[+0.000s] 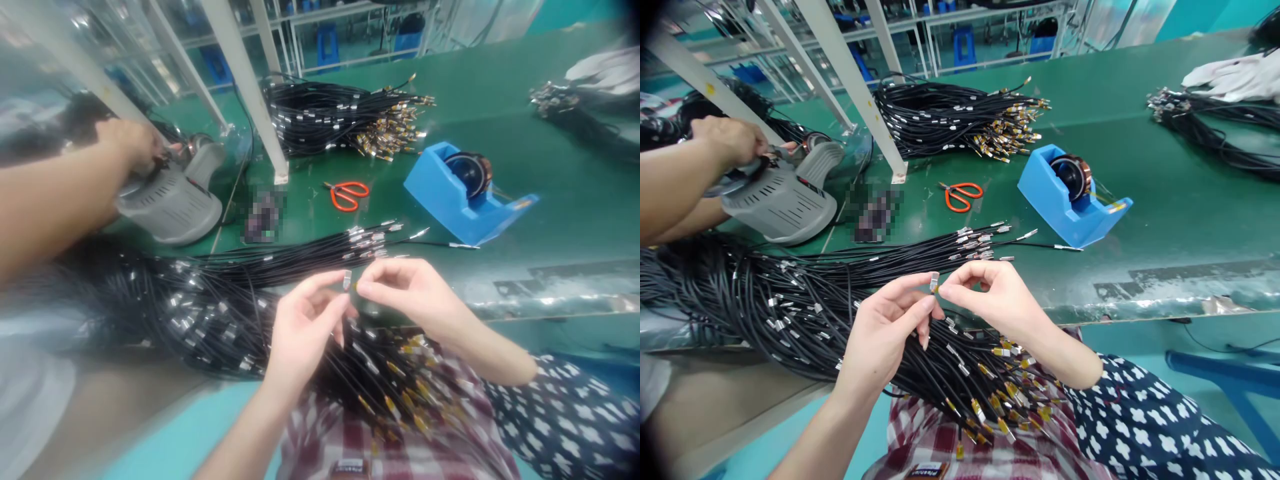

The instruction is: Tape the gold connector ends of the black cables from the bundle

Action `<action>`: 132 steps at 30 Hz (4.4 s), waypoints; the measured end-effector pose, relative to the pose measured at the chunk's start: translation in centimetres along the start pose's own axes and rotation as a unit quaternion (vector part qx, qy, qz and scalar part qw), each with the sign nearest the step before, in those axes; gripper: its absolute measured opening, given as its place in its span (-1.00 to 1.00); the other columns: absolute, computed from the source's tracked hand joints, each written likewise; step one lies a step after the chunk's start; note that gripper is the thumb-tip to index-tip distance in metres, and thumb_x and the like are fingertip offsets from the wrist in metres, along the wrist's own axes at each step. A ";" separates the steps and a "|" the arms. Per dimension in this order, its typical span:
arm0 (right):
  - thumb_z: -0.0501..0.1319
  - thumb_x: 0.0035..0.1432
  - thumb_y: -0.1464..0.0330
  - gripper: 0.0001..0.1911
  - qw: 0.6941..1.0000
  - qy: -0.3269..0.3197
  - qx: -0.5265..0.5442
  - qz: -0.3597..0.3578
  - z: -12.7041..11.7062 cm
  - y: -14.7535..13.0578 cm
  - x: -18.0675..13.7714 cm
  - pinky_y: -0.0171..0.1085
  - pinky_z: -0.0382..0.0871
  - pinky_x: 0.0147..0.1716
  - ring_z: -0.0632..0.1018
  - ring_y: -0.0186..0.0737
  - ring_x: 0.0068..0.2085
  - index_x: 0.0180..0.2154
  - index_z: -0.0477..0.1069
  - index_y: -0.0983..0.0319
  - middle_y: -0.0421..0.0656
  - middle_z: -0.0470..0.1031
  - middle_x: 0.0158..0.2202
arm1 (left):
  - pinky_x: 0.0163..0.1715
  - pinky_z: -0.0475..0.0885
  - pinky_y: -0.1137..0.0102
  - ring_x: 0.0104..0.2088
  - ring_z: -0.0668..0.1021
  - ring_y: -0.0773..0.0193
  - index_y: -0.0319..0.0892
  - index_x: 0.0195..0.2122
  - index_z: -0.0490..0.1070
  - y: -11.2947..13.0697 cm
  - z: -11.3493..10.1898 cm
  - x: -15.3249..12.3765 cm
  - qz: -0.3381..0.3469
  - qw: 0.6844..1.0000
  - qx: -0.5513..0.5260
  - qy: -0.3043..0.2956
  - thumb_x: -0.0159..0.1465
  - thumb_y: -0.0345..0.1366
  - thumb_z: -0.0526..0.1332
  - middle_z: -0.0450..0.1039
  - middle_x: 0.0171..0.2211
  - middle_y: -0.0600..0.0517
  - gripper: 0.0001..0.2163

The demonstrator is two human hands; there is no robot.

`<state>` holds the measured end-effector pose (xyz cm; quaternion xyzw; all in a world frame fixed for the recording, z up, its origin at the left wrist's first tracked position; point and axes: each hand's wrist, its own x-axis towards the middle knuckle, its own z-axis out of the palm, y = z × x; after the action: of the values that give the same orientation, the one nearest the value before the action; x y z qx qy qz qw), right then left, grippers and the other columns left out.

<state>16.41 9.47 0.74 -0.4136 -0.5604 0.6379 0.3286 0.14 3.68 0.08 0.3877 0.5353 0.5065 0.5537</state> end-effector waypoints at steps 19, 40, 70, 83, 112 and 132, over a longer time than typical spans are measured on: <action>0.34 0.06 0.25 -0.78 1.000 -0.013 0.005 -0.009 0.8 0.1 0.7 -0.28 0.31 -0.36 0.46 -0.28 -0.43 -0.47 0.46 0.26 -0.20 0.47 -0.53 | -0.67 0.41 0.49 -0.64 0.42 0.40 -0.21 -0.09 0.51 -0.2 -0.2 -0.3 0.008 0.999 -0.031 0.008 0.20 -0.36 0.33 0.53 -0.53 0.05 -0.76; 0.29 0.10 0.27 -0.82 0.999 -0.015 -0.009 -0.032 0.9 0.0 0.6 -0.23 0.34 -0.27 0.50 -0.23 -0.34 -0.41 0.51 0.27 -0.15 0.55 -0.43 | -0.69 0.32 0.58 -0.65 0.38 0.44 -0.22 -0.22 0.43 0.4 0.3 0.2 -0.025 0.995 -0.092 0.026 0.16 -0.35 0.36 0.50 -0.58 0.09 -0.81; 0.27 0.02 0.49 -0.90 0.993 0.043 -0.054 -0.097 2.5 -0.6 0.9 -0.36 0.37 -0.43 0.47 -0.35 -0.48 -0.52 0.46 0.27 -0.24 0.51 -0.56 | -0.66 0.21 0.60 -0.62 0.33 0.50 -0.21 -0.37 0.44 0.1 -0.3 -0.1 -0.015 0.999 -0.013 0.041 0.11 -0.32 0.43 0.46 -0.52 0.12 -0.82; 0.40 0.01 0.33 -0.85 0.985 -0.115 0.124 -0.040 1.5 1.1 2.8 -0.33 0.39 -0.40 0.50 -0.35 -0.44 -0.44 0.51 0.28 -0.21 0.51 -0.44 | -0.65 0.19 0.56 -0.64 0.34 0.47 -0.27 -0.45 0.53 0.4 -1.6 0.3 -0.032 0.998 -0.041 -0.045 0.17 -0.30 0.36 0.53 -0.57 -0.01 -0.85; 0.21 0.23 0.45 -0.87 0.809 0.123 -0.551 -0.162 -6.7 3.2 2.1 -0.14 0.35 -0.21 0.54 -0.05 -0.20 -0.35 0.52 0.21 -0.10 0.58 -0.28 | -0.35 0.39 0.37 -0.39 0.53 0.21 -0.13 -0.27 0.52 0.0 0.2 -1.2 0.126 0.913 0.374 -0.105 0.31 -0.42 0.13 0.55 -0.37 -0.01 -0.83; 0.23 0.21 0.29 -0.78 0.985 0.031 -0.112 -0.130 -3.7 -1.5 -2.6 -0.29 0.31 -0.34 0.42 -0.27 -0.38 -0.45 0.42 0.25 -0.20 0.45 -0.46 | -0.35 0.33 0.39 -0.37 0.48 0.22 -0.12 -0.41 0.52 1.0 2.8 0.1 0.169 0.933 0.302 -0.095 0.34 -0.29 0.18 0.50 -0.40 0.02 -0.80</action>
<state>20.80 9.05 2.57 -0.3910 -0.6671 0.5098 0.3771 2.78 4.23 1.40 0.6681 0.5342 0.3677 0.3648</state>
